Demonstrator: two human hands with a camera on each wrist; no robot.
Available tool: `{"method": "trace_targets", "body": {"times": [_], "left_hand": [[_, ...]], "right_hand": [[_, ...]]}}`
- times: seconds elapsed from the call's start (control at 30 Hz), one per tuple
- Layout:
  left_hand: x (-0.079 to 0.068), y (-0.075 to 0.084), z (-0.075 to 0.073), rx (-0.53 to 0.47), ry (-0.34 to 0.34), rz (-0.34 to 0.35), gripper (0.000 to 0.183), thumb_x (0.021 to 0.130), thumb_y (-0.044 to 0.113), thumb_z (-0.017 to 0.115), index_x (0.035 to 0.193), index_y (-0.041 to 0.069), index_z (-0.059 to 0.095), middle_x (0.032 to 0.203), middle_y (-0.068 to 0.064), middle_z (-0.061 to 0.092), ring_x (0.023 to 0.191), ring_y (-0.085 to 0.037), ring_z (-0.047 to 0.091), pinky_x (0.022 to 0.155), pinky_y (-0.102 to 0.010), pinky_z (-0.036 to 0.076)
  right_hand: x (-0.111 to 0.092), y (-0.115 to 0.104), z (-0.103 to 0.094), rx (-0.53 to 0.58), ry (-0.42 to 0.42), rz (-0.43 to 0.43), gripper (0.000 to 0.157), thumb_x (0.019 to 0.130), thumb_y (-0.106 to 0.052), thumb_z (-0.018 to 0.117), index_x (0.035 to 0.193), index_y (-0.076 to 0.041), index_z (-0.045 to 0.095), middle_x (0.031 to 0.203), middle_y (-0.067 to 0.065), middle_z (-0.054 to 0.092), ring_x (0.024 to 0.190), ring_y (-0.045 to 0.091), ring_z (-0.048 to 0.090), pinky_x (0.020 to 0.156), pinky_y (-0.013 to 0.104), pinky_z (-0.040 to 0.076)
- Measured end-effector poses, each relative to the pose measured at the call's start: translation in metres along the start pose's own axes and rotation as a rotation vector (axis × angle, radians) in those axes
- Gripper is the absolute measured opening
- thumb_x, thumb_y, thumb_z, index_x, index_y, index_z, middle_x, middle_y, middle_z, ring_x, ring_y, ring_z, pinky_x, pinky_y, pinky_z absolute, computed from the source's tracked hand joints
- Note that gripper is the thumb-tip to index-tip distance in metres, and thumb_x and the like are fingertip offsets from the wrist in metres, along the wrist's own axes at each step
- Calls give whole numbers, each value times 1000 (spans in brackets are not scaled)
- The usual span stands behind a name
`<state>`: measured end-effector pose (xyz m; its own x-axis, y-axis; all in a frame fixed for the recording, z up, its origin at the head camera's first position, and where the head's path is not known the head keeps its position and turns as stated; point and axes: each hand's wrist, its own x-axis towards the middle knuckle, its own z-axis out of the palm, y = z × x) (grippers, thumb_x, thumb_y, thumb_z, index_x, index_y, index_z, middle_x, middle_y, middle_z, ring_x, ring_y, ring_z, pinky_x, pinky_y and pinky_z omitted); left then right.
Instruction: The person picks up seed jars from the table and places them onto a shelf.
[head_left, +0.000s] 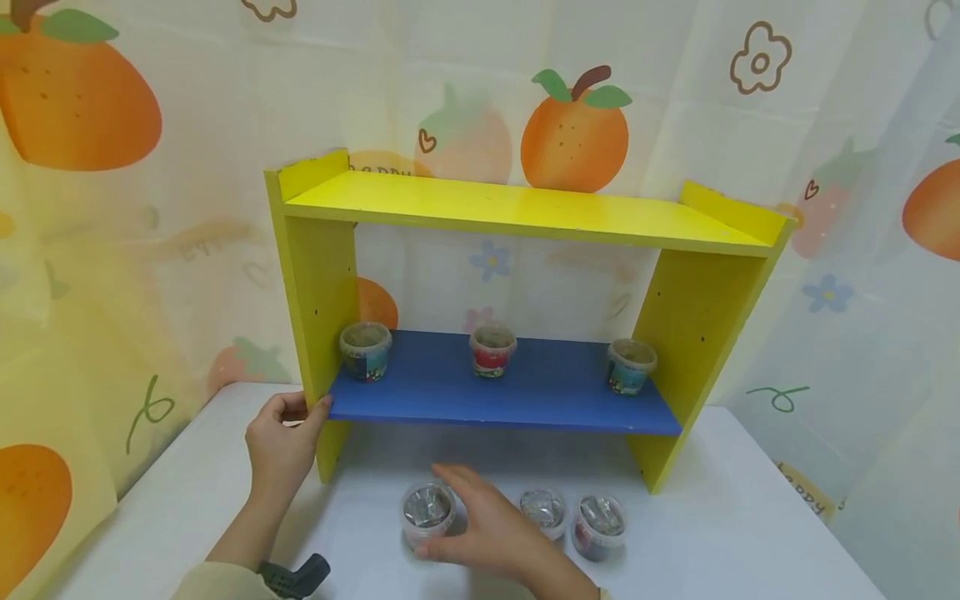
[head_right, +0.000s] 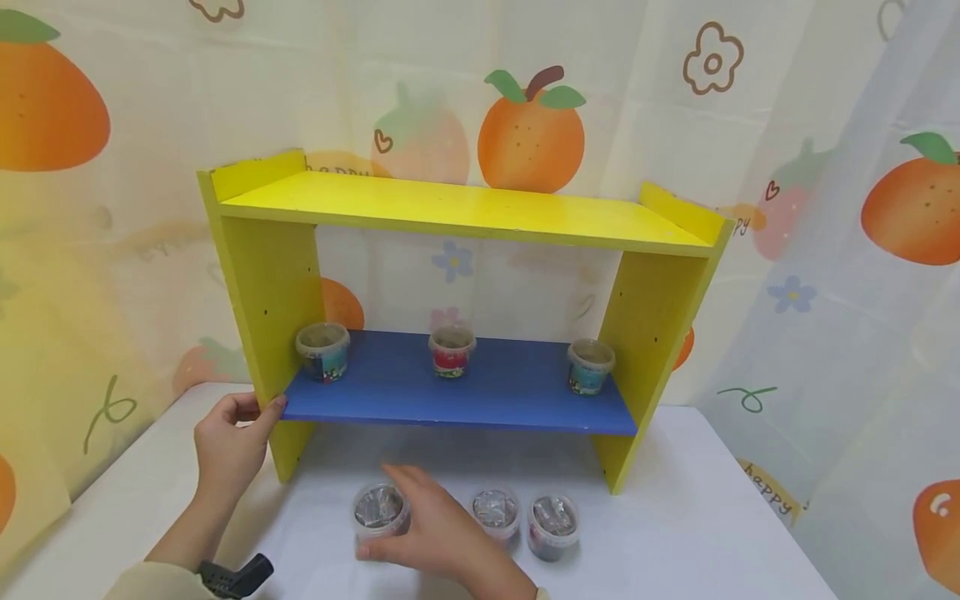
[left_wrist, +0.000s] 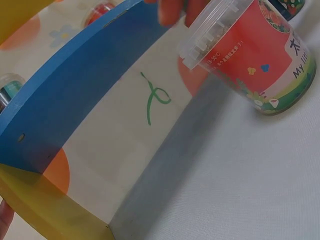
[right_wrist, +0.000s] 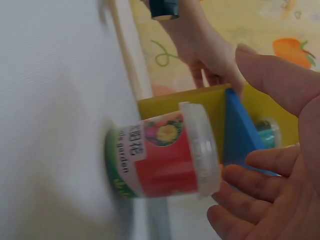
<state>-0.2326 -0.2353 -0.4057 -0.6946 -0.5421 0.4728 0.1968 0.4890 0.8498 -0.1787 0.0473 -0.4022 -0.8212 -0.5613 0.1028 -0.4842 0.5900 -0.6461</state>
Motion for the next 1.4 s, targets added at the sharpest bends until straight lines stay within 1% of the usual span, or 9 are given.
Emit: {"method": "trace_targets", "body": {"times": [0.13,0.23,0.37,0.47,0.6,0.7,0.93,1.17,1.4], "left_hand": [[0,1,0,-3,-2,5,33,81,33,72,95,5,64,87,-6,65,75,-8,54,55,-11,47],[0,2,0,-1,-4,-1,33,81,34,72,95,5,64,87,-5,65,75,-8,54,55,-11,47],[-1,1,0,0,-5,-3,33,82,34,72,95,5,64,88,-6,65,76,-8,53,55,-11,47],[-1,1,0,-1,-5,5,32,82,33,72,95,5,64,87,-6,65,76,-8,53,55,-11,47],[0,0,1,4,-2,15,31,82,32,72,94,5,64,86,-5,65,75,-9,54,55,-11,47],[0,0,1,5,-2,9,32,82,33,72,95,5,64,87,-5,65,76,-9,54,55,-11,47],[0,0,0,3,0,-7,33,82,34,72,95,4,64,88,-6,65,77,-9,53,56,-10,47],[-1,0,1,2,0,-12,33,82,33,72,95,5,63,88,-5,64,77,-9,53,56,-10,47],[-1,0,1,1,-3,-17,33,82,34,71,96,5,63,88,-5,64,77,-9,53,57,-10,47]], "right_hand": [[1,4,4,22,-11,23,89,71,-61,71,145,-31,32,147,0,38,133,27,40,101,53,39],[4,7,6,53,-17,47,88,71,-59,72,145,-29,34,146,2,39,129,27,44,99,51,42],[7,11,10,105,-25,72,87,72,-54,74,144,-21,37,144,6,42,123,26,49,98,46,44],[9,15,14,152,-33,91,89,72,-51,75,144,-15,37,143,8,43,124,26,49,101,46,42],[11,19,19,205,-38,128,91,72,-49,77,144,-11,36,143,8,44,125,27,49,102,47,40],[13,21,22,232,-40,154,91,71,-49,77,144,-13,36,143,7,45,124,26,50,102,46,41],[13,24,25,254,-36,152,89,73,-47,77,144,-13,36,138,6,50,118,24,55,97,42,45],[14,26,27,284,-45,147,89,73,-45,77,144,-12,35,137,6,50,117,23,56,96,38,47],[15,29,28,421,-56,136,86,75,-35,79,143,-9,35,133,3,53,120,20,55,97,34,46]]}}
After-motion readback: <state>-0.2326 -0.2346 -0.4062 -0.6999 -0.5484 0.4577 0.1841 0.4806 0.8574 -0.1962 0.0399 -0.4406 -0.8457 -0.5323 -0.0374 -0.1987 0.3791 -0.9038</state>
